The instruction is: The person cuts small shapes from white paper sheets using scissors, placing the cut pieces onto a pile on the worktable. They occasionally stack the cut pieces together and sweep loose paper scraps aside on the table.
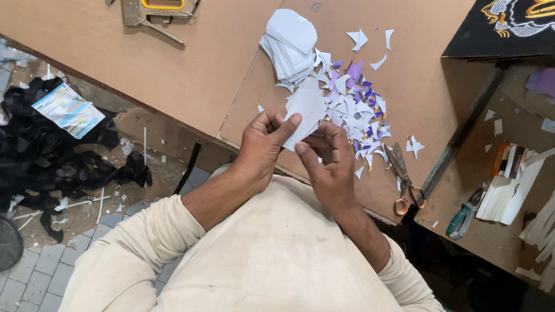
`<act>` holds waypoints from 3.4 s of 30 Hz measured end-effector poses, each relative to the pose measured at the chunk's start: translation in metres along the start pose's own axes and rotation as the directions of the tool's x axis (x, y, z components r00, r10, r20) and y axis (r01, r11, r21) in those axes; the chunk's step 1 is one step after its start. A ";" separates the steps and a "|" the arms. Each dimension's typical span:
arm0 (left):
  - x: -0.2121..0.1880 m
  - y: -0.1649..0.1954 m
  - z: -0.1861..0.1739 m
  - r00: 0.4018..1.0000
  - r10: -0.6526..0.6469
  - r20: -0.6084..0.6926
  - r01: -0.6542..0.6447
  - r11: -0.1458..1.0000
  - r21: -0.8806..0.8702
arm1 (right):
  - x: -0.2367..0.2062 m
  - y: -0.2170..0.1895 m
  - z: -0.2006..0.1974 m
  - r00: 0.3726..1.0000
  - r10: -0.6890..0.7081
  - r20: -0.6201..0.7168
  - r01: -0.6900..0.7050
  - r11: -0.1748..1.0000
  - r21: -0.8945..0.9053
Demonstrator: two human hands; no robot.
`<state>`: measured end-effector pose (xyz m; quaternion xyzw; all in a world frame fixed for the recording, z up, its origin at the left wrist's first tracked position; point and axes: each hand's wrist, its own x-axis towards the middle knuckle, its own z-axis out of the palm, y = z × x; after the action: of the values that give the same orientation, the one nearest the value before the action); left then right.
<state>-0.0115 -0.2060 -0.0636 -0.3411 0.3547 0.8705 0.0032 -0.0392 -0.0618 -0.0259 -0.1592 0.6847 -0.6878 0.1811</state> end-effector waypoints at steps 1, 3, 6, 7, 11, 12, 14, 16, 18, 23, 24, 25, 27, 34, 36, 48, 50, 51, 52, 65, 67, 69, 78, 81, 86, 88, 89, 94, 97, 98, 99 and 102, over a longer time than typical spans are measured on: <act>0.001 -0.001 -0.001 1.000 -0.015 0.014 0.015 0.999 0.039 | 0.000 0.000 0.001 0.999 -0.037 0.005 0.038 0.995 -0.092; 0.003 -0.001 -0.003 0.998 -0.042 0.037 0.038 0.992 0.117 | 0.001 0.002 -0.002 0.994 -0.106 0.006 0.105 0.986 -0.132; 0.006 0.001 -0.005 0.995 -0.081 0.052 0.070 0.981 0.183 | 0.000 0.014 -0.010 0.997 -0.014 -0.071 -0.003 0.972 -0.236; 0.007 0.003 -0.006 0.993 0.119 0.027 -0.120 0.927 0.356 | 0.000 0.020 -0.013 0.992 0.046 -0.114 -0.075 0.959 -0.273; 0.012 0.019 -0.015 0.799 0.505 0.328 -0.583 0.513 0.630 | 0.007 0.043 -0.024 0.993 -0.117 -0.019 0.079 0.771 -0.632; 0.014 0.027 -0.019 0.741 0.501 0.447 -0.663 0.446 0.601 | 0.010 0.047 -0.023 0.993 -0.119 0.001 0.091 0.757 -0.647; 0.011 0.032 -0.020 0.738 0.408 0.537 -0.666 0.317 0.675 | 0.011 0.052 -0.019 0.986 -0.159 0.055 0.152 0.702 -0.696; 0.007 0.032 -0.016 0.728 0.415 0.546 -0.673 0.283 0.683 | 0.008 0.050 -0.013 0.977 -0.206 0.057 0.185 0.682 -0.708; 0.004 0.032 -0.012 0.736 0.423 0.528 -0.666 0.317 0.675 | 0.004 0.048 -0.008 0.977 -0.215 -0.009 0.154 0.730 -0.666; -0.012 0.027 -0.005 0.765 0.377 0.522 -0.640 0.355 0.682 | -0.006 0.040 -0.001 0.956 -0.291 -0.038 0.152 0.603 -0.783; -0.016 0.028 -0.005 0.667 0.452 0.593 -0.733 0.255 0.631 | -0.005 0.039 0.000 0.944 -0.326 -0.058 0.159 0.599 -0.785; -0.020 0.028 -0.005 0.559 0.507 0.657 -0.808 0.151 0.570 | -0.006 0.037 0.001 0.936 -0.351 -0.028 0.195 0.582 -0.789; -0.026 0.026 -0.004 0.613 0.466 0.638 -0.781 0.236 0.578 | -0.006 0.035 0.002 0.923 -0.384 0.029 0.252 0.547 -0.798; -0.027 0.017 0.000 0.632 0.535 0.561 -0.744 0.217 0.632 | -0.007 0.035 0.002 0.960 -0.271 0.073 0.228 0.601 -0.766; -0.029 0.017 -0.001 0.738 0.463 0.492 -0.650 0.290 0.702 | -0.007 0.036 -0.001 0.960 -0.274 0.061 0.224 0.621 -0.751; -0.038 -0.004 0.022 0.648 0.594 0.476 -0.652 0.110 0.750 | -0.014 0.034 -0.034 0.950 -0.305 0.067 0.273 0.706 -0.653; -0.040 -0.006 0.025 0.685 0.582 0.437 -0.622 0.156 0.767 | -0.013 0.034 -0.040 0.926 -0.369 0.082 0.327 0.672 -0.665; -0.042 -0.006 0.027 0.699 0.570 0.432 -0.619 0.179 0.765 | -0.012 0.034 -0.043 0.911 -0.402 0.089 0.354 0.652 -0.670; -0.044 -0.008 0.030 0.716 0.553 0.426 -0.613 0.205 0.763 | -0.012 0.034 -0.047 0.901 -0.417 0.118 0.385 0.644 -0.662; -0.023 -0.051 0.054 0.743 0.592 0.313 -0.558 0.290 0.777 | -0.004 0.056 -0.076 0.902 -0.354 0.247 0.429 0.674 -0.601; -0.021 -0.057 0.056 0.763 0.575 0.295 -0.546 0.329 0.770 | -0.007 0.060 -0.077 0.920 -0.317 0.230 0.391 0.704 -0.593; -0.021 -0.060 0.058 0.740 0.596 0.310 -0.570 0.311 0.761 | -0.009 0.062 -0.078 0.935 -0.317 0.156 0.345 0.719 -0.603; -0.031 -0.075 0.055 0.728 0.558 0.399 -0.609 0.259 0.750 | -0.017 0.057 -0.087 0.891 -0.413 0.189 0.408 0.546 -0.732; -0.031 -0.078 0.054 0.719 0.549 0.426 -0.622 0.236 0.746 | -0.018 0.055 -0.092 0.943 -0.242 0.229 0.326 0.529 -0.783; -0.016 -0.078 0.067 0.771 0.588 0.245 -0.617 0.594 0.517 | -0.020 0.050 -0.109 0.989 -0.151 -0.012 0.115 0.802 -0.586; -0.009 -0.078 0.076 0.895 0.420 0.152 -0.443 0.791 0.421 | -0.020 0.046 -0.111 0.994 -0.018 -0.112 -0.012 0.965 -0.263; -0.009 -0.081 0.080 0.942 0.318 0.108 -0.335 0.867 0.368 | -0.020 0.043 -0.110 0.988 0.087 -0.125 -0.093 0.995 -0.040; 0.000 -0.098 0.103 0.864 0.462 0.200 -0.502 0.818 0.281 | -0.035 0.035 -0.129 0.981 0.149 -0.123 -0.168 0.972 -0.165; 0.003 -0.086 0.090 0.825 0.525 0.208 -0.558 0.705 0.438 | -0.069 0.034 -0.174 0.954 -0.028 -0.298 -0.182 0.735 -0.653; 0.003 -0.081 0.084 0.812 0.544 0.212 -0.569 0.652 0.502 | -0.081 0.035 -0.191 0.921 -0.128 -0.367 -0.240 0.556 -0.796; 0.002 -0.077 0.077 0.807 0.550 0.216 -0.576 0.649 0.497 | -0.094 0.036 -0.207 0.917 -0.135 -0.375 -0.288 0.425 -0.858; -0.004 -0.067 0.057 0.799 0.566 0.202 -0.583 0.648 0.490 | -0.127 0.043 -0.233 0.930 -0.090 -0.357 -0.311 0.328 -0.892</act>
<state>-0.0253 -0.1194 -0.0734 -0.1832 0.6695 0.6987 -0.1730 -0.0341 0.2037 -0.0676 -0.0637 0.9834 -0.1686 -0.0188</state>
